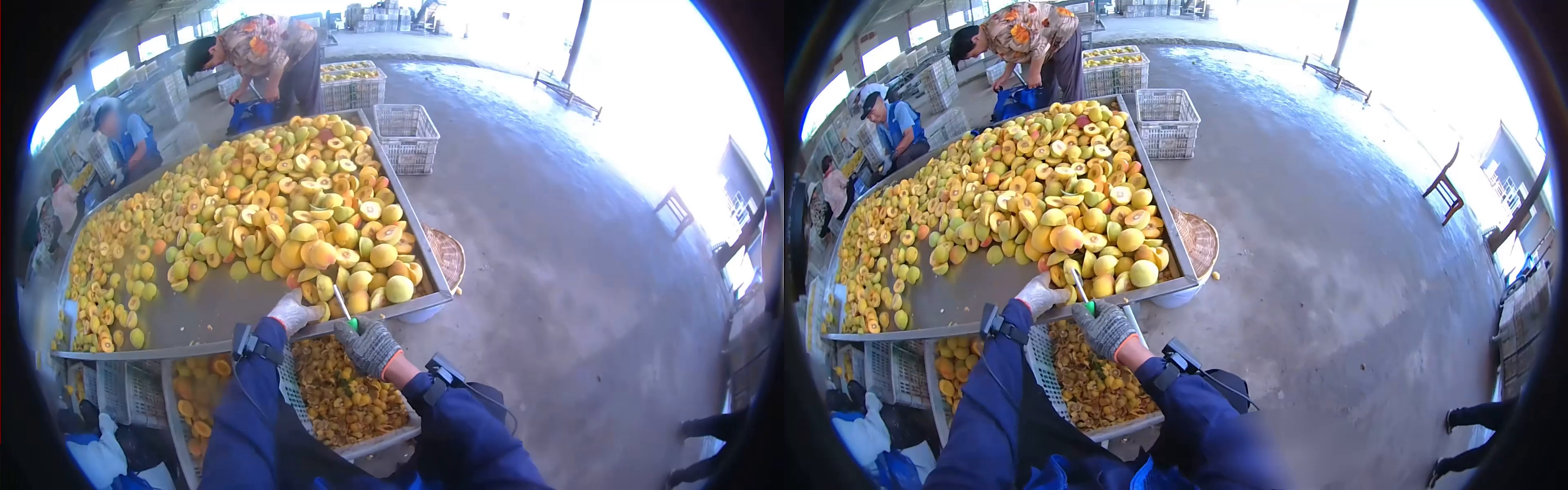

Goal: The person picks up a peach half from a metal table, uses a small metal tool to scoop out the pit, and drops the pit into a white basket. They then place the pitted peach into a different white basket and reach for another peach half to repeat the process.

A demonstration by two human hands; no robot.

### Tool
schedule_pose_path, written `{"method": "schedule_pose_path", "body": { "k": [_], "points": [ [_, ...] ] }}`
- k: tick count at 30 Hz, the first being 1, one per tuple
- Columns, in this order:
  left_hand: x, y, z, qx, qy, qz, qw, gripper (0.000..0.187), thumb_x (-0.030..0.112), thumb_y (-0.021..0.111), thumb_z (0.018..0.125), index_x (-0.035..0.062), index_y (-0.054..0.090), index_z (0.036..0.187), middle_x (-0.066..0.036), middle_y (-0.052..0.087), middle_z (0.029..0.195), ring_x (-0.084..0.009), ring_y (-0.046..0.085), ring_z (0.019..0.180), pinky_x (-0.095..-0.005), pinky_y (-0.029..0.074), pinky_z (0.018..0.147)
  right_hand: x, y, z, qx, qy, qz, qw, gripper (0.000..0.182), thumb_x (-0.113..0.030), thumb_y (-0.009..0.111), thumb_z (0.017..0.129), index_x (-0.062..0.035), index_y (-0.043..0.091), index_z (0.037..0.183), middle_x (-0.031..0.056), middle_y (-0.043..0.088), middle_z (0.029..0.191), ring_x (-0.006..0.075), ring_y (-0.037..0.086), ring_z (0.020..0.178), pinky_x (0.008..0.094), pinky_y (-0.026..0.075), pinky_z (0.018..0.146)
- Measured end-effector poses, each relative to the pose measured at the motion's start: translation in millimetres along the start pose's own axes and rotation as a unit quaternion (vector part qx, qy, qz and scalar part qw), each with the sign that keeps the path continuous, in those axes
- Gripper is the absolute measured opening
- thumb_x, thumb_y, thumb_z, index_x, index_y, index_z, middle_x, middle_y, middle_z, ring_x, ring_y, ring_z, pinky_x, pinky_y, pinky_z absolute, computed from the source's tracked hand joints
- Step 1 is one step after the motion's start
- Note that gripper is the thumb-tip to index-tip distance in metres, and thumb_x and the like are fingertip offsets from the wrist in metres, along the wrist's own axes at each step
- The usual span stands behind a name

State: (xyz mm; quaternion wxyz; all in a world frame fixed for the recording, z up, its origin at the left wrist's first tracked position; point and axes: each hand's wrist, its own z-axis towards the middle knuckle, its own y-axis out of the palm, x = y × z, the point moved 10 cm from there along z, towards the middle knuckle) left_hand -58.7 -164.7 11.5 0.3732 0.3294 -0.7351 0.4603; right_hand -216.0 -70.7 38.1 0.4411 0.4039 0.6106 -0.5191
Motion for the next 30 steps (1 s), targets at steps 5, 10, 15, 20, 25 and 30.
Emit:
{"method": "schedule_pose_path", "body": {
  "k": [5,10,15,20,25,30],
  "points": [
    [-21.7,5.2,10.2,-0.040,-0.040,-0.031,0.998,0.044,0.018,0.082,0.076,-0.0013,0.066,0.112,-0.008,0.070,0.100,-0.0170,0.066,0.087,-0.0307,0.053,0.079,-9.5,11.8,-2.2,-0.022,0.067,0.114,0.991,0.037,-0.039,0.059,0.098,-0.0043,0.062,0.087,0.0012,0.056,0.061,0.0115,0.049,0.049,0.0301,0.041,0.045],
    [-25.5,-21.8,10.1,0.076,-0.001,0.094,0.993,0.039,0.015,0.081,0.071,0.0002,0.063,0.102,-0.009,0.068,0.093,-0.0206,0.065,0.076,-0.0304,0.054,0.073,9.8,19.6,5.4,-0.018,0.141,0.149,0.979,0.040,-0.040,0.057,0.098,-0.0059,0.056,0.077,0.0038,0.054,0.057,0.0160,0.049,0.038,0.0313,0.040,0.037],
    [-6.2,-33.2,-20.9,0.043,0.065,-0.490,0.868,0.028,0.017,0.066,0.079,0.0083,0.059,0.105,-0.006,0.059,0.082,-0.0144,0.058,0.062,-0.0236,0.042,0.044,3.4,17.1,4.0,0.005,0.169,0.145,0.975,0.039,-0.038,0.058,0.100,-0.0033,0.055,0.081,0.0045,0.052,0.051,0.0168,0.051,0.037,0.0321,0.041,0.036],
    [2.0,-12.9,-31.3,-0.004,0.044,-0.641,0.766,0.038,0.043,0.045,0.099,0.0076,0.059,0.107,-0.015,0.068,0.091,-0.0216,0.063,0.055,-0.0240,0.039,0.037,4.1,26.8,-8.7,-0.003,0.167,0.199,0.966,0.045,-0.047,0.053,0.100,-0.0046,0.055,0.087,0.0066,0.053,0.055,0.0166,0.049,0.036,0.0285,0.039,0.035],
    [-9.3,-11.6,-32.8,0.015,0.061,-0.653,0.755,0.043,0.039,0.043,0.096,0.0031,0.061,0.112,-0.018,0.069,0.097,-0.0249,0.066,0.065,-0.0294,0.051,0.049,-8.3,48.5,-2.4,-0.026,0.077,0.117,0.990,0.041,-0.043,0.052,0.101,-0.0043,0.055,0.088,0.0044,0.053,0.056,0.0139,0.050,0.040,0.0275,0.039,0.038],
    [-2.0,-16.2,-29.6,-0.003,0.136,-0.681,0.719,0.057,0.036,0.052,0.079,-0.0034,0.060,0.119,-0.026,0.064,0.115,-0.0352,0.063,0.104,-0.0420,0.055,0.088,6.0,57.8,4.2,-0.039,0.079,-0.002,0.996,0.026,-0.024,0.059,0.098,0.0020,0.061,0.094,0.0175,0.059,0.067,0.0355,0.057,0.062,0.0415,0.047,0.062]
  ]
}}
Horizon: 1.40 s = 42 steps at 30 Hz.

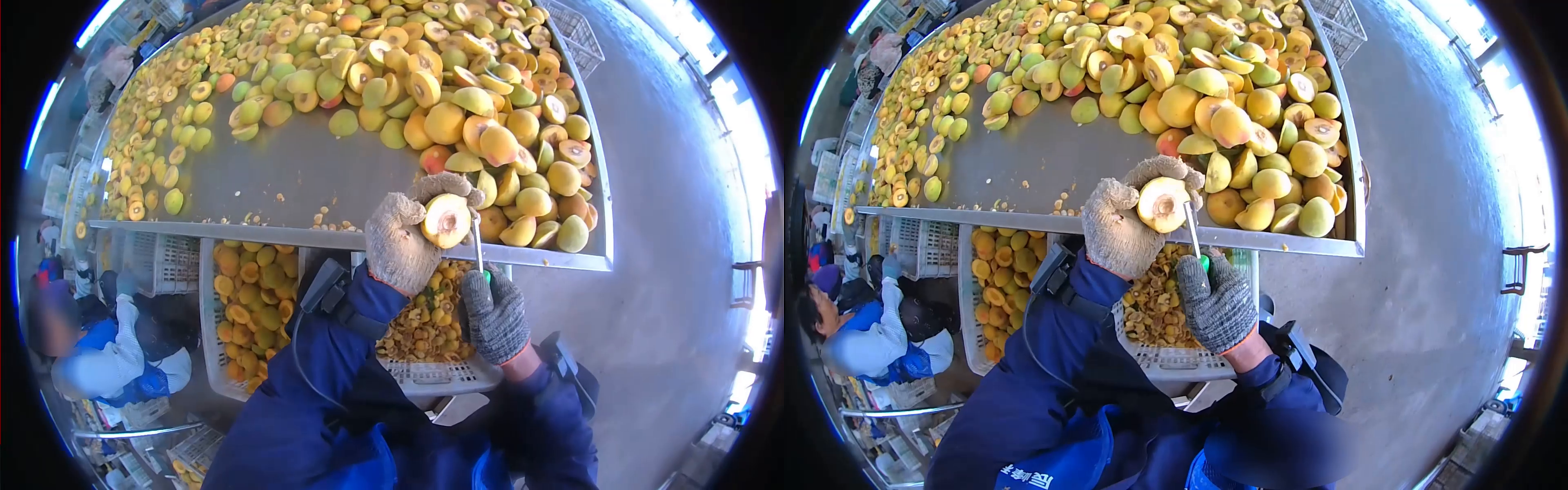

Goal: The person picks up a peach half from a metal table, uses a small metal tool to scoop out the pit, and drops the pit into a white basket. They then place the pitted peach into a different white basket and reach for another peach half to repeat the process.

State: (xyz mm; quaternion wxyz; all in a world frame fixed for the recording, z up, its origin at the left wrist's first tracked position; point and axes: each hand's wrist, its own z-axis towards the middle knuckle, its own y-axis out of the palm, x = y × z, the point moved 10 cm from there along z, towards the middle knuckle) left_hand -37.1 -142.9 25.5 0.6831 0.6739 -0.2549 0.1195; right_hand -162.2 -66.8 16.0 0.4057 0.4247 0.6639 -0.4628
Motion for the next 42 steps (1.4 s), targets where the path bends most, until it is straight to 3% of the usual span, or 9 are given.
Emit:
{"method": "schedule_pose_path", "body": {
  "k": [4,6,8,13,22,24,28,38,42],
  "points": [
    [-14.6,0.9,3.4,-0.026,-0.055,-0.057,0.997,0.055,0.038,0.055,0.079,-0.0016,0.062,0.116,-0.024,0.064,0.108,-0.0359,0.062,0.103,-0.0447,0.053,0.090,-26.7,-9.7,2.9,0.088,-0.153,-0.209,0.962,0.036,-0.025,0.065,0.093,0.0093,0.063,0.101,0.0243,0.062,0.068,0.0406,0.063,0.063,0.0460,0.050,0.060],
    [-24.6,-7.2,3.8,0.029,-0.066,-0.047,0.996,0.050,0.041,0.054,0.084,0.0005,0.062,0.113,-0.021,0.064,0.104,-0.0348,0.063,0.098,-0.0441,0.054,0.086,-26.6,-11.5,4.9,0.082,-0.128,-0.195,0.969,0.044,-0.028,0.068,0.091,0.0136,0.062,0.103,0.0264,0.063,0.068,0.0419,0.064,0.062,0.0484,0.051,0.057],
    [-27.1,-15.8,3.5,0.057,-0.050,0.001,0.997,0.047,0.044,0.052,0.088,0.0025,0.062,0.108,-0.020,0.064,0.104,-0.0351,0.065,0.093,-0.0444,0.055,0.082,-20.5,-5.2,6.2,0.047,-0.078,-0.269,0.959,0.039,-0.030,0.066,0.093,0.0066,0.061,0.105,0.0231,0.063,0.070,0.0412,0.064,0.065,0.0466,0.050,0.059],
    [-28.5,-17.9,-6.0,0.101,-0.046,0.052,0.992,0.047,0.046,0.048,0.090,0.0044,0.061,0.106,-0.018,0.064,0.103,-0.0359,0.067,0.087,-0.0441,0.060,0.072,-19.7,0.8,3.8,0.082,-0.113,-0.316,0.938,0.039,-0.032,0.069,0.090,0.0053,0.063,0.099,0.0221,0.063,0.069,0.0407,0.063,0.060,0.0486,0.049,0.055],
    [-27.9,-27.3,-13.9,0.118,-0.031,0.041,0.992,0.046,0.046,0.046,0.093,0.0043,0.060,0.105,-0.020,0.064,0.102,-0.0349,0.067,0.085,-0.0437,0.060,0.069,-16.3,13.8,5.6,0.058,-0.103,-0.270,0.955,0.029,-0.023,0.068,0.090,0.0049,0.062,0.093,0.0202,0.064,0.069,0.0395,0.064,0.062,0.0471,0.050,0.057],
    [-20.9,-31.2,-15.8,0.124,0.002,0.065,0.990,0.032,0.028,0.045,0.098,0.0004,0.060,0.107,-0.021,0.067,0.098,-0.0320,0.069,0.083,-0.0426,0.060,0.072,-9.3,17.5,6.6,0.049,-0.086,-0.265,0.959,0.027,-0.022,0.067,0.091,0.0045,0.063,0.095,0.0198,0.064,0.069,0.0394,0.064,0.063,0.0465,0.050,0.058],
    [-12.4,-30.5,-16.8,0.119,0.047,0.127,0.984,0.031,0.026,0.047,0.097,-0.0009,0.060,0.105,-0.021,0.067,0.093,-0.0308,0.068,0.079,-0.0401,0.060,0.071,-7.8,35.5,5.3,-0.028,-0.148,-0.260,0.954,0.030,-0.031,0.057,0.097,-0.0011,0.062,0.102,0.0226,0.063,0.077,0.0401,0.064,0.073,0.0514,0.049,0.061],
    [-28.4,-29.3,-3.7,0.056,-0.079,0.061,0.993,0.038,0.034,0.048,0.094,-0.0006,0.061,0.100,-0.020,0.065,0.087,-0.0321,0.066,0.071,-0.0421,0.057,0.064,-6.7,29.0,8.2,-0.139,-0.004,-0.039,0.989,0.033,-0.030,0.056,0.099,0.0028,0.062,0.101,0.0231,0.064,0.074,0.0413,0.064,0.073,0.0462,0.050,0.065],
    [-28.2,-36.5,-3.1,0.106,-0.092,0.159,0.977,0.042,0.039,0.047,0.093,-0.0001,0.063,0.098,-0.021,0.065,0.085,-0.0335,0.065,0.069,-0.0423,0.057,0.061,-9.1,24.0,10.2,-0.084,-0.032,-0.125,0.988,0.033,-0.029,0.056,0.099,0.0025,0.063,0.099,0.0222,0.064,0.073,0.0390,0.064,0.070,0.0451,0.050,0.064]
  ]
}}
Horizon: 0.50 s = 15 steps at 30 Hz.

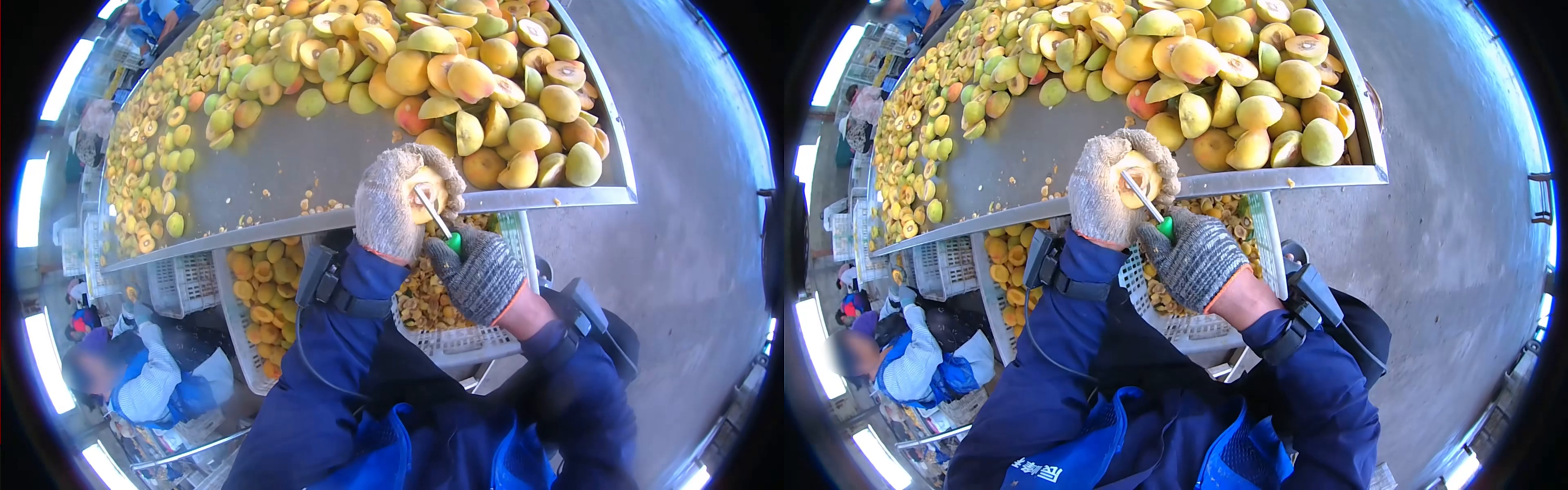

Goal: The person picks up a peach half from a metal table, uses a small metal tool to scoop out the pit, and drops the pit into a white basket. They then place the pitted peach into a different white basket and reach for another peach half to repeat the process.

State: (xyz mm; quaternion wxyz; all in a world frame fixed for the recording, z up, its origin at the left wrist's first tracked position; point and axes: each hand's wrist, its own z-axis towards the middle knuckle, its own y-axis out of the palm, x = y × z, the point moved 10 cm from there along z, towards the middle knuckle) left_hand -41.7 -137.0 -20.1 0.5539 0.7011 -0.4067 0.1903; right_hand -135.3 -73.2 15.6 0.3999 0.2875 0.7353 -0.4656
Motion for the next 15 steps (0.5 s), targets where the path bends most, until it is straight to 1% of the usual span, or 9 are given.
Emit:
{"method": "schedule_pose_path", "body": {
  "k": [2,4,6,7,9,11,12,13,15],
  "points": [
    [-2.6,-3.2,0.8,-0.003,0.003,-0.019,1.000,0.044,0.041,0.046,0.094,0.0002,0.063,0.098,-0.021,0.065,0.085,-0.0334,0.065,0.069,-0.0417,0.056,0.059,-6.5,2.9,-0.4,-0.043,-0.014,0.027,0.999,0.031,-0.028,0.056,0.099,0.0020,0.063,0.098,0.0220,0.064,0.074,0.0384,0.063,0.071,0.0458,0.050,0.064],
    [-4.4,-3.7,-0.8,-0.004,0.007,-0.039,0.999,0.045,0.042,0.045,0.094,0.0005,0.063,0.098,-0.021,0.065,0.085,-0.0334,0.065,0.068,-0.0412,0.056,0.058,0.6,8.5,0.6,-0.056,0.001,0.050,0.997,0.029,-0.026,0.054,0.100,0.0017,0.063,0.098,0.0223,0.065,0.077,0.0385,0.064,0.074,0.0460,0.050,0.066],
    [3.2,-0.3,-5.5,-0.014,0.057,-0.095,0.994,0.048,0.044,0.044,0.095,0.0007,0.063,0.099,-0.021,0.065,0.085,-0.0334,0.064,0.066,-0.0407,0.054,0.057,-12.6,11.8,0.5,-0.038,-0.103,0.003,0.994,0.030,-0.026,0.054,0.100,0.0019,0.063,0.097,0.0225,0.065,0.077,0.0397,0.063,0.074,0.0456,0.050,0.066],
    [3.8,-0.9,-6.5,-0.013,0.057,-0.094,0.994,0.048,0.044,0.044,0.095,0.0007,0.063,0.099,-0.021,0.065,0.085,-0.0334,0.064,0.066,-0.0407,0.054,0.057,-8.3,7.8,2.6,-0.026,-0.029,0.075,0.996,0.031,-0.028,0.055,0.099,0.0022,0.063,0.095,0.0220,0.064,0.075,0.0401,0.063,0.073,0.0451,0.050,0.067],
    [3.6,0.5,-8.6,-0.030,0.049,-0.120,0.991,0.042,0.039,0.043,0.098,0.0006,0.061,0.102,-0.021,0.065,0.091,-0.0322,0.065,0.072,-0.0403,0.056,0.062,-3.4,11.7,5.8,-0.038,-0.037,0.054,0.997,0.032,-0.028,0.056,0.099,0.0023,0.063,0.094,0.0221,0.064,0.074,0.0405,0.063,0.073,0.0450,0.050,0.066],
    [-0.6,-0.7,-7.4,-0.046,0.028,-0.141,0.989,0.043,0.039,0.043,0.098,0.0007,0.061,0.102,-0.021,0.065,0.091,-0.0324,0.065,0.072,-0.0406,0.056,0.061,-2.5,15.2,5.7,-0.052,-0.041,0.017,0.998,0.031,-0.028,0.058,0.098,0.0024,0.063,0.093,0.0222,0.064,0.073,0.0402,0.062,0.072,0.0446,0.050,0.066],
    [-2.8,2.2,-5.0,-0.065,0.007,-0.162,0.985,0.043,0.040,0.043,0.098,0.0008,0.061,0.102,-0.021,0.065,0.090,-0.0326,0.065,0.072,-0.0409,0.056,0.061,-3.8,14.5,5.6,-0.052,-0.042,0.018,0.998,0.031,-0.028,0.058,0.098,0.0024,0.063,0.093,0.0222,0.064,0.073,0.0402,0.062,0.072,0.0446,0.050,0.066],
    [-0.7,1.4,-2.7,-0.066,0.007,-0.161,0.985,0.043,0.040,0.043,0.098,0.0008,0.061,0.102,-0.021,0.065,0.090,-0.0326,0.065,0.072,-0.0409,0.056,0.061,-2.9,14.2,5.2,-0.054,-0.031,0.045,0.997,0.032,-0.028,0.058,0.098,0.0025,0.063,0.092,0.0219,0.063,0.072,0.0394,0.062,0.070,0.0445,0.050,0.065],
    [-5.8,4.5,-0.6,-0.079,-0.038,-0.123,0.989,0.044,0.041,0.044,0.098,0.0007,0.061,0.102,-0.020,0.066,0.088,-0.0321,0.065,0.071,-0.0412,0.056,0.061,0.6,14.5,4.6,-0.057,-0.019,0.071,0.996,0.032,-0.029,0.058,0.098,0.0025,0.063,0.092,0.0216,0.063,0.071,0.0386,0.062,0.069,0.0444,0.049,0.065]
  ]
}}
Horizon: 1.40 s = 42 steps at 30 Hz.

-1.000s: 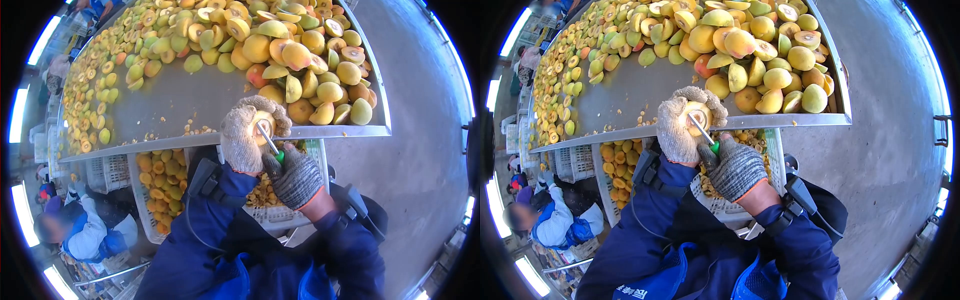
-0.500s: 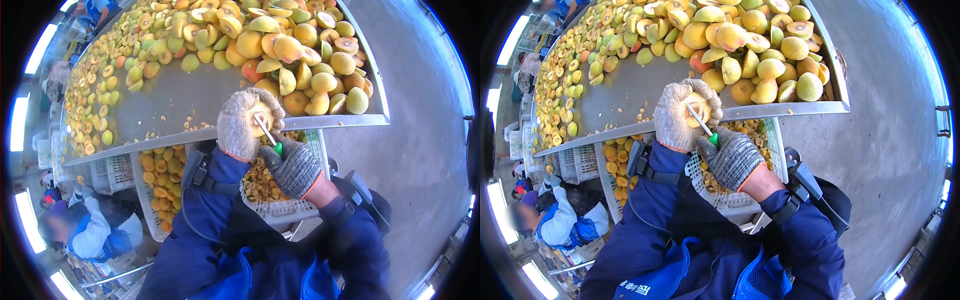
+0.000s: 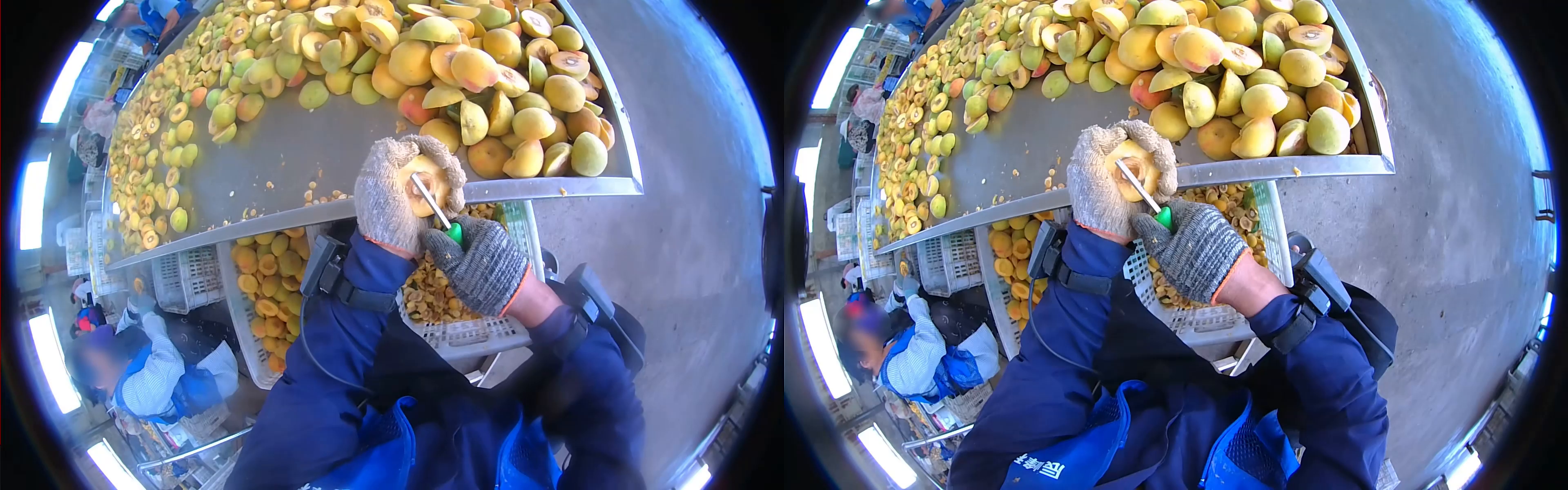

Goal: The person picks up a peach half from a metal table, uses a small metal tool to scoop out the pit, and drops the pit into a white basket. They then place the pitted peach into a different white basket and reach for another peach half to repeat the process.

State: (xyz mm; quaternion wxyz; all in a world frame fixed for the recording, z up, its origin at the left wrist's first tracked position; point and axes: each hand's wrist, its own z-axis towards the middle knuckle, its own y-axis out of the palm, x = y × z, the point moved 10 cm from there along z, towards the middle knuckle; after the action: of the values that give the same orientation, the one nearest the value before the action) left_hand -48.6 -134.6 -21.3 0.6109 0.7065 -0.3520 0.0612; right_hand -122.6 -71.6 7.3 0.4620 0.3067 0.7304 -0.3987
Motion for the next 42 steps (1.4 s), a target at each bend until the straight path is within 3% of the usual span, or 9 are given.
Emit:
{"method": "schedule_pose_path", "body": {
  "k": [12,15,18,25,30,33,37,39,42],
  "points": [
    [1.0,0.6,-5.2,0.048,-0.011,0.138,0.989,0.040,0.037,0.049,0.096,-0.0016,0.061,0.099,-0.019,0.065,0.084,-0.0288,0.063,0.063,-0.0363,0.053,0.054,-13.8,9.8,-14.9,0.019,-0.187,-0.191,0.963,0.030,-0.029,0.054,0.101,-0.0035,0.066,0.092,0.0130,0.060,0.067,0.0260,0.058,0.056,0.0375,0.045,0.051],
    [-2.8,31.6,-14.5,-0.043,-0.045,0.020,0.998,0.039,0.036,0.050,0.096,-0.0019,0.061,0.100,-0.019,0.066,0.086,-0.0273,0.064,0.066,-0.0353,0.055,0.058,-1.7,15.3,-15.6,-0.055,-0.098,0.132,0.985,0.037,-0.037,0.057,0.100,-0.0043,0.064,0.084,0.0047,0.055,0.060,0.0156,0.052,0.049,0.0319,0.041,0.046],
    [-8.0,-17.7,-8.2,-0.052,0.000,-0.095,0.994,0.037,0.034,0.050,0.097,-0.0010,0.061,0.102,-0.017,0.066,0.090,-0.0257,0.065,0.073,-0.0343,0.056,0.063,10.5,47.1,-27.3,-0.189,0.134,0.498,0.836,0.037,-0.037,0.060,0.098,-0.0056,0.060,0.078,-0.0031,0.054,0.060,0.0106,0.051,0.050,0.0274,0.040,0.047],
    [43.6,-17.1,-8.6,0.027,0.192,0.121,0.973,0.045,0.043,0.048,0.095,0.0000,0.060,0.091,-0.018,0.064,0.088,-0.0330,0.064,0.078,-0.0413,0.054,0.069,14.0,40.5,-41.6,-0.185,-0.080,-0.133,0.971,0.023,-0.028,0.067,0.092,-0.0051,0.065,0.090,0.0132,0.060,0.063,0.0249,0.055,0.056,0.0371,0.047,0.058],
    [62.9,17.7,-38.7,-0.060,0.136,0.095,0.984,0.048,0.043,0.050,0.090,-0.0042,0.061,0.089,-0.021,0.064,0.087,-0.0377,0.063,0.080,-0.0451,0.052,0.074,18.3,23.8,-52.3,-0.125,-0.034,0.037,0.991,0.021,-0.023,0.071,0.089,-0.0032,0.065,0.092,0.0140,0.060,0.063,0.0286,0.056,0.057,0.0377,0.048,0.059],
    [90.7,28.1,-101.2,-0.146,0.075,0.493,0.854,0.036,0.029,0.056,0.088,-0.0040,0.066,0.095,-0.019,0.068,0.096,-0.0341,0.065,0.086,-0.0426,0.051,0.080,1.1,-7.6,-51.3,-0.075,0.001,0.101,0.992,0.022,-0.023,0.073,0.089,-0.0022,0.065,0.093,0.0134,0.059,0.064,0.0270,0.055,0.057,0.0380,0.048,0.060],
    [164.2,-6.8,-152.6,0.006,0.064,0.897,0.436,0.027,0.020,0.067,0.086,0.0030,0.069,0.107,-0.009,0.070,0.097,-0.0220,0.068,0.090,-0.0330,0.052,0.086,9.4,-42.8,-46.2,0.054,-0.033,0.134,0.989,0.026,-0.025,0.072,0.090,-0.0004,0.067,0.095,0.0132,0.063,0.068,0.0238,0.061,0.062,0.0368,0.049,0.061],
    [212.4,-29.3,-140.0,0.255,0.053,0.834,0.488,0.021,0.020,0.067,0.091,0.0044,0.070,0.105,-0.012,0.071,0.102,-0.0213,0.067,0.096,-0.0303,0.051,0.087,21.5,-40.8,-43.0,0.086,0.032,0.196,0.976,0.027,-0.026,0.071,0.090,0.0001,0.068,0.096,0.0151,0.065,0.071,0.0258,0.064,0.065,0.0377,0.050,0.062],
    [226.0,-42.1,-53.6,0.279,0.183,0.740,0.584,0.038,0.027,0.069,0.090,0.0045,0.066,0.121,-0.011,0.070,0.116,-0.0199,0.066,0.105,-0.0329,0.051,0.091,12.2,-37.3,-38.0,0.074,0.019,0.147,0.986,0.030,-0.029,0.070,0.091,0.0006,0.067,0.095,0.0169,0.065,0.072,0.0275,0.064,0.065,0.0396,0.050,0.063]
  ]
}}
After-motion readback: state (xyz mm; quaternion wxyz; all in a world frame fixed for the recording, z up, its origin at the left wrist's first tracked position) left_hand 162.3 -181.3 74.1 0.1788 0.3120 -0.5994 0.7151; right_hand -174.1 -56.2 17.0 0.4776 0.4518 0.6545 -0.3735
